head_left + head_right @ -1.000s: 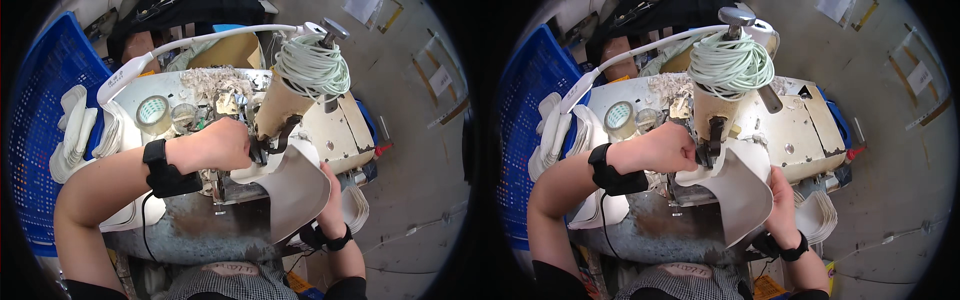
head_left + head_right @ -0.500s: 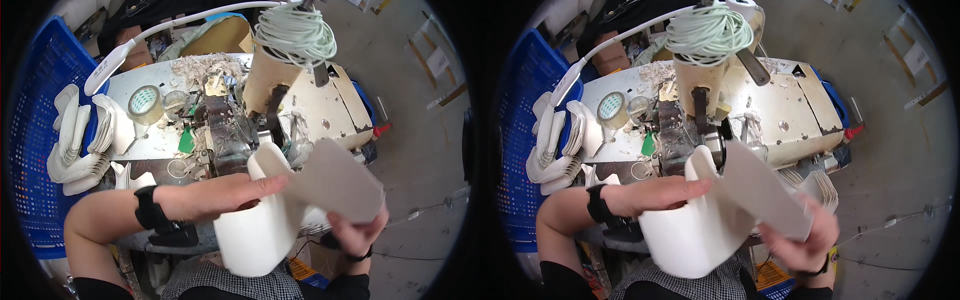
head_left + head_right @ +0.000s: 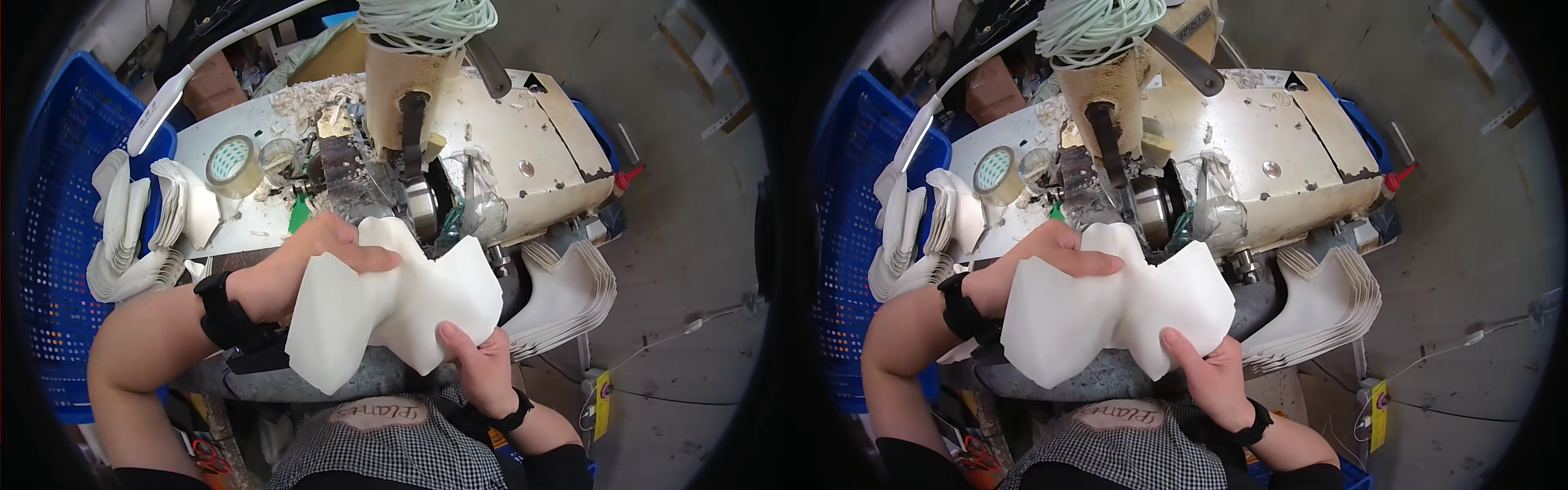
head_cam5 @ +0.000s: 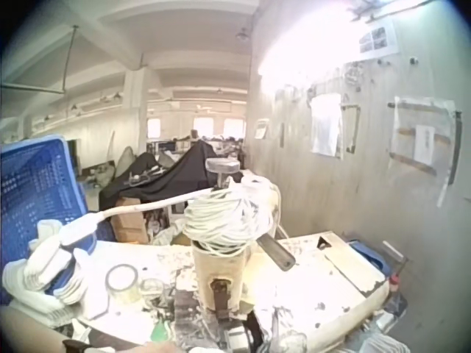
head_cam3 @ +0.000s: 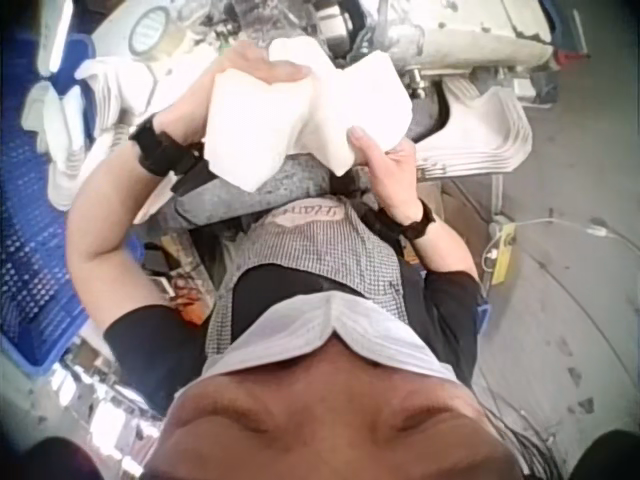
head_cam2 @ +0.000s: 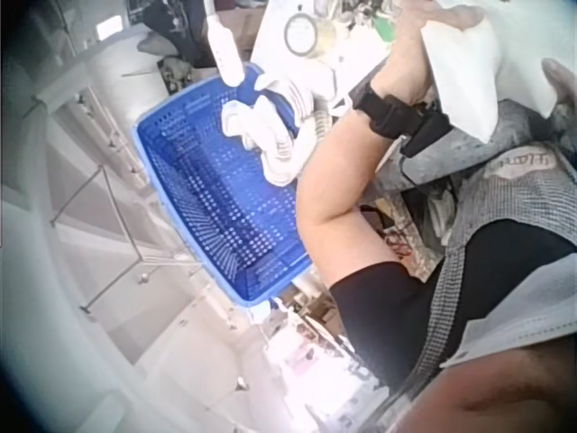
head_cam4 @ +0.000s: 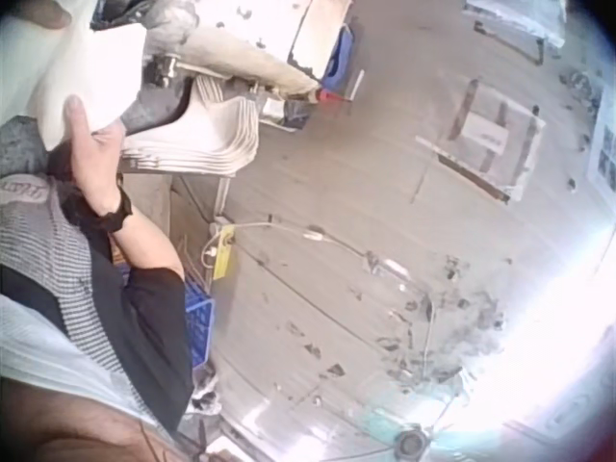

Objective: The person repeatedly feeds white shoe sole pieces through a sewing machine, guiding them under the presser foot and stacking the finished pieces on the table. The person handles the pieces one at a time, aligning them before sewing and placing them in a growing stack after completion.

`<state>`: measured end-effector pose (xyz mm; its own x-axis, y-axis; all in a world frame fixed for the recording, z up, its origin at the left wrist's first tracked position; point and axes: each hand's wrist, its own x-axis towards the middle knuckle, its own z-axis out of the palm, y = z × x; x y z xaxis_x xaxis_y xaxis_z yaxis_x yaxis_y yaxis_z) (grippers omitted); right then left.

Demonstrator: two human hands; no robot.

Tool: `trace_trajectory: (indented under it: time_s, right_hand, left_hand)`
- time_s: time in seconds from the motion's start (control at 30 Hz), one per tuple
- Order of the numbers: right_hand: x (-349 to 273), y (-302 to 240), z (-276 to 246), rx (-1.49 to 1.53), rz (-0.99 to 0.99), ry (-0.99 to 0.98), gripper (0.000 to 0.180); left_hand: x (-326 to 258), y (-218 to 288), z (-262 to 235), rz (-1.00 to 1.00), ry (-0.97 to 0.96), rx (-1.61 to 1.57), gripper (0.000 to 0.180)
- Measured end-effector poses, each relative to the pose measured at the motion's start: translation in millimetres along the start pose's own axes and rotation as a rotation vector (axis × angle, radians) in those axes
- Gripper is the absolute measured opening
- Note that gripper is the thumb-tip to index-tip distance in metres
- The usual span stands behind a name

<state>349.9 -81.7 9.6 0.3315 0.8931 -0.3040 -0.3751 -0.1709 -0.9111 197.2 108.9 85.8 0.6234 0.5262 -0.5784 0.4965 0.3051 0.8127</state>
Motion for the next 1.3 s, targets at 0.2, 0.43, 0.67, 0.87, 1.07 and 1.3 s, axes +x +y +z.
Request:
trace_trajectory:
  time_s: [0.2, 0.43, 0.67, 0.87, 1.07, 1.3]
  right_hand:
    - [7, -9, 3, 0.137, 0.216, -0.045, 0.029]
    - [14, -8, 2, 0.202, 0.164, 0.019, 0.029]
    - [19, -16, -10, 0.017, -0.005, 0.044, 0.028]
    - [21, -15, -12, -0.092, -0.013, -0.003, 0.027]
    - [22, -13, -7, 0.092, 0.086, 0.015, 0.03]
    - [23, -22, -7, 0.016, 0.024, 0.081, 0.03]
  left_hand:
    - [3, 2, 1, 0.026, 0.041, 0.032, 0.027]
    - [7, 0, -1, 0.041, -0.021, -0.011, 0.025]
    - [14, -12, 7, -0.031, -0.012, -0.194, 0.029]
    - [7, -6, 6, -0.025, 0.033, -0.212, 0.029]
    - [10, -5, 5, 0.001, 0.034, -0.278, 0.029]
    - [19, -9, 5, 0.003, -0.033, -0.276, 0.027]
